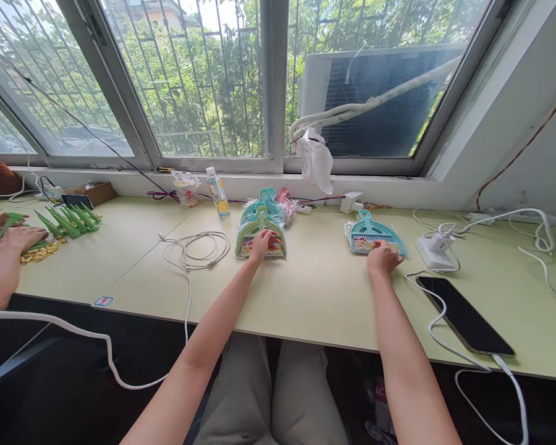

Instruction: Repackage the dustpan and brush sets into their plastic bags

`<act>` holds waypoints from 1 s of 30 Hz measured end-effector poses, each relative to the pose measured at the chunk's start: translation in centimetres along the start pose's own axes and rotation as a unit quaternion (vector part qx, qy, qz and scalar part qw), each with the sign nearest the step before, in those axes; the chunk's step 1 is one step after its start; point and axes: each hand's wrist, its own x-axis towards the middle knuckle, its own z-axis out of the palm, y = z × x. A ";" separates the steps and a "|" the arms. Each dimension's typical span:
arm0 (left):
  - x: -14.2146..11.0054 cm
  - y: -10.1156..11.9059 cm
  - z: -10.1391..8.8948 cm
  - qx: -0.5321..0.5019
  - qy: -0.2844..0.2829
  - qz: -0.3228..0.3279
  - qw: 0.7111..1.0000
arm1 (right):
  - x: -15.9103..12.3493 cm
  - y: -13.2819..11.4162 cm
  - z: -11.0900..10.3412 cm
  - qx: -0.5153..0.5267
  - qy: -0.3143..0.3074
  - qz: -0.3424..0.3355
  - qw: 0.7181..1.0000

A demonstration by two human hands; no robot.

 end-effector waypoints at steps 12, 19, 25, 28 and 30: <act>-0.1 0.2 0.1 0.004 0.005 0.005 1.000 | 0.3 0.4 0.2 -0.016 -0.034 -0.020 0.999; -0.1 0.2 0.0 0.012 0.002 0.008 1.000 | 0.3 0.4 0.4 -0.012 -0.008 -0.008 1.000; -0.1 0.1 0.1 0.015 0.003 0.008 1.000 | -0.2 -0.1 0.1 -0.048 -0.008 -0.102 0.994; -0.1 0.2 0.1 0.017 0.002 0.010 1.000 | -0.1 -0.2 0.3 -0.035 -0.032 -0.147 0.988; -0.1 0.2 0.1 0.018 0.003 0.010 1.000 | 0.1 0.1 0.5 -0.010 -0.038 -0.165 0.986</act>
